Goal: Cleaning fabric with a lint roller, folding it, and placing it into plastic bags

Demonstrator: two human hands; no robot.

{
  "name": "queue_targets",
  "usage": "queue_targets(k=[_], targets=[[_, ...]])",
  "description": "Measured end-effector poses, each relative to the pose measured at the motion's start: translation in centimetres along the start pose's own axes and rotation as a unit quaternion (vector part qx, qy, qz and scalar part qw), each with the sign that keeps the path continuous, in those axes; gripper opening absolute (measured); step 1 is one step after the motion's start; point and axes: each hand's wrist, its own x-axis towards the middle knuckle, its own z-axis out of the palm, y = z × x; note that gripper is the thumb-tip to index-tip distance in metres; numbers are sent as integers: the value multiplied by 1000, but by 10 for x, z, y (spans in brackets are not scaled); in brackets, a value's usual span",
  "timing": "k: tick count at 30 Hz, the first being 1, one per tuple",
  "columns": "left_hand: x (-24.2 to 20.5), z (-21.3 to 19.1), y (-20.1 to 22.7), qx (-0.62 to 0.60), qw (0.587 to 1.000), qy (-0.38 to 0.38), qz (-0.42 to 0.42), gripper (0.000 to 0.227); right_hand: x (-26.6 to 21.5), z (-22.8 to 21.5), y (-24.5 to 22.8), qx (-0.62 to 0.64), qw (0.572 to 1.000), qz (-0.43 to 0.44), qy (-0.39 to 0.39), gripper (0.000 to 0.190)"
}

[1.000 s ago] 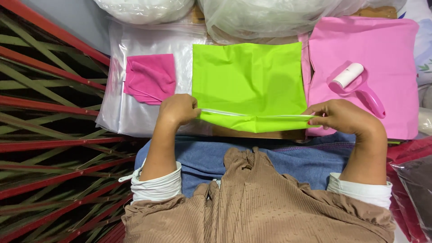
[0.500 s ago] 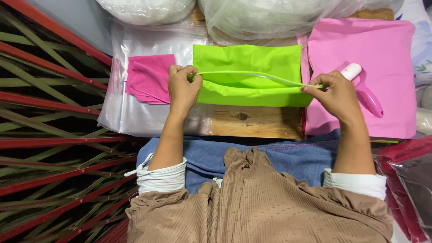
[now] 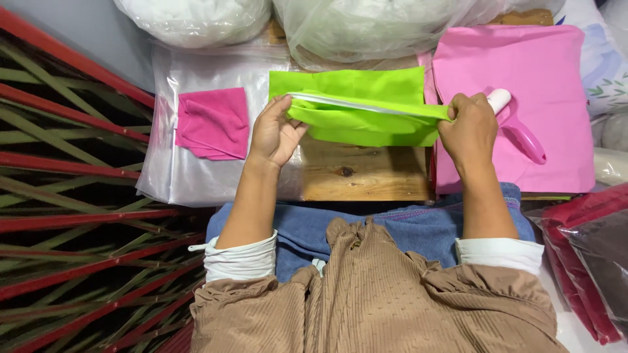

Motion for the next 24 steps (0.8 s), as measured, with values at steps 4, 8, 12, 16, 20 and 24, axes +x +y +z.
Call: queue_targets(k=[4, 8, 12, 16, 20, 24], targets=[[17, -14, 12, -43, 998, -46, -7, 10, 17, 14, 35, -30, 997, 46, -47, 15], [4, 2, 19, -35, 995, -91, -15, 5, 25, 5, 42, 27, 994, 75, -69, 17], [-30, 27, 43, 79, 983, -165, 24, 39, 31, -20, 31, 359, 895, 213, -155, 14], [-38, 34, 43, 428, 886, -84, 159, 37, 24, -17, 55, 691, 658, 242, -175, 20], [-4, 9, 14, 658, 668, 54, 342, 37, 3, -50, 4, 840, 467, 202, -189, 15], [-12, 29, 13, 748, 586, 150, 273, 32, -14, -53, -15, 915, 377, 34, -140, 23]])
